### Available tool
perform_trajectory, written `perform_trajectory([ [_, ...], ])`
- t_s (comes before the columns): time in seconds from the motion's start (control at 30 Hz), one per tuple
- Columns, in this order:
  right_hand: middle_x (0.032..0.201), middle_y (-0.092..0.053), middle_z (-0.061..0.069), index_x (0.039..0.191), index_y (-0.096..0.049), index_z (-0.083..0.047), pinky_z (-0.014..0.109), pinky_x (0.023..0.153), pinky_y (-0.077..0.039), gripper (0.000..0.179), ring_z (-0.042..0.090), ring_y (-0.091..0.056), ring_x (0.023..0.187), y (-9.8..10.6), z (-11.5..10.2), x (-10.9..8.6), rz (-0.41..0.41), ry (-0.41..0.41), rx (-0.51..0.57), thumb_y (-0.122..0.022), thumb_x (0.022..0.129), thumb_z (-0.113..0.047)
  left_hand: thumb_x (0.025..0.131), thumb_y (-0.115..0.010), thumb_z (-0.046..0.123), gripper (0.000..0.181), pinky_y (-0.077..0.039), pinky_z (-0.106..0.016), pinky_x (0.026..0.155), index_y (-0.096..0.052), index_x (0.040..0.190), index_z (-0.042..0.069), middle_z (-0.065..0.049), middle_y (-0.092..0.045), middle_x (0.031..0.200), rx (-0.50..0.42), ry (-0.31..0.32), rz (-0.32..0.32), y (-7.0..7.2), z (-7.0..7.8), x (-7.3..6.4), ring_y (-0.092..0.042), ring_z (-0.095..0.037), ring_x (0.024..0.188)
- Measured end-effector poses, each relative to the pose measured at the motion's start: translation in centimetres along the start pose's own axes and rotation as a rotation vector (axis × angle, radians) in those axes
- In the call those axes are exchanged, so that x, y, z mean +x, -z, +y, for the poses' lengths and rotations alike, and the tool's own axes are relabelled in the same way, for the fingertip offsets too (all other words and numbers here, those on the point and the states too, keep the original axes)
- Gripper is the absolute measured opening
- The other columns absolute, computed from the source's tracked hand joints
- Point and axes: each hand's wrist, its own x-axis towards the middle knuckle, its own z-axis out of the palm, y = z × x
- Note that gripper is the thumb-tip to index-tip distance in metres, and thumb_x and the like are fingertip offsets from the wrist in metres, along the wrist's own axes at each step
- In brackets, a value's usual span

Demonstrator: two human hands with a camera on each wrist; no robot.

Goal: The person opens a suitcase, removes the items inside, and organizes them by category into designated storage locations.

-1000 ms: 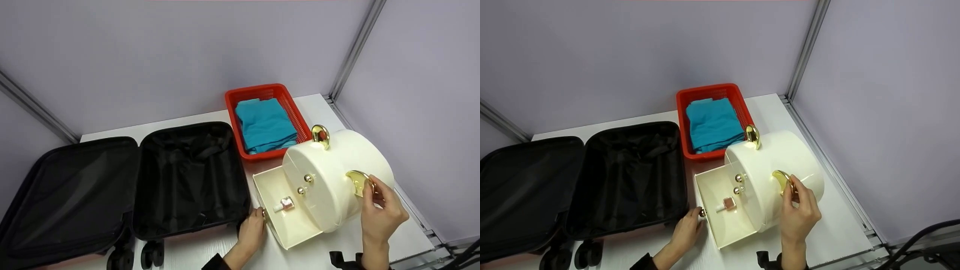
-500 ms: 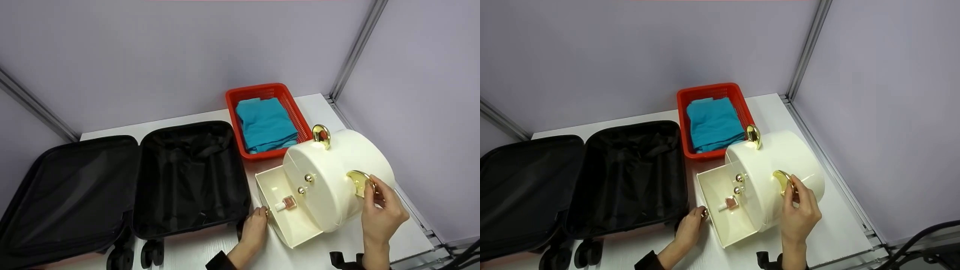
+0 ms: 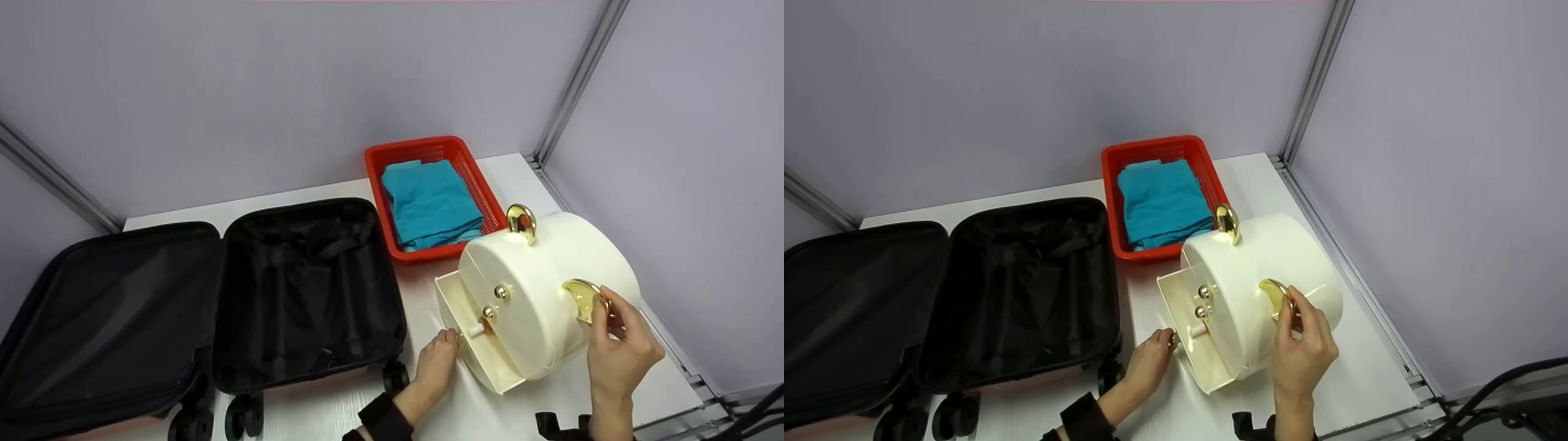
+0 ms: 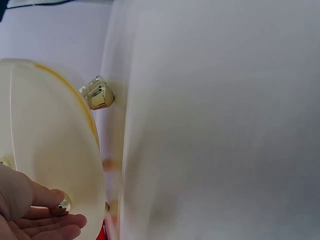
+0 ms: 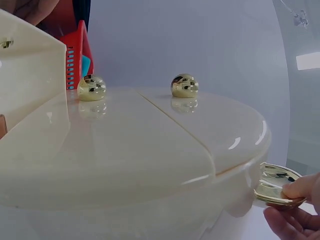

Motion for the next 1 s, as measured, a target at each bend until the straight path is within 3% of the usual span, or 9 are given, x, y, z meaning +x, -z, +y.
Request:
perform_trajectory([
  [0.2,0.076,-0.064,0.02,0.087,-0.068,0.005,0.003,0.054,-0.039,0.017,-0.005,-0.05,0.059,0.0,0.0,0.0,0.002,0.0,0.003,-0.064,0.072,0.011,0.071,-0.063,0.003,0.015,-0.042,-0.019,0.043,-0.049,0.074,0.008,-0.001,-0.05,0.065,-0.034,-0.006,-0.064,-0.6,1.1,1.1,-0.053,-0.01,0.052],
  [0.43,0.076,-0.064,0.02,0.087,-0.069,0.005,0.003,0.054,-0.039,0.016,-0.006,-0.05,0.059,0.0,0.0,0.0,-0.002,0.004,-0.001,-0.064,0.073,0.009,0.069,-0.067,0.001,0.018,-0.042,-0.017,0.045,-0.052,0.075,0.009,0.0,-0.051,0.064,-0.007,-0.041,-0.122,-1.0,2.1,2.3,-0.053,-0.008,0.053],
  [1.0,0.074,-0.064,0.02,0.089,-0.069,0.003,0.003,0.055,-0.04,0.017,-0.004,-0.049,0.058,0.1,0.0,0.1,-0.024,-0.008,0.004,-0.064,0.073,0.007,0.072,-0.061,0.007,0.007,-0.04,-0.017,0.04,-0.055,0.075,0.009,0.002,-0.052,0.064,0.109,-0.119,-0.046,-2.6,3.3,3.4,-0.051,-0.005,0.051],
])
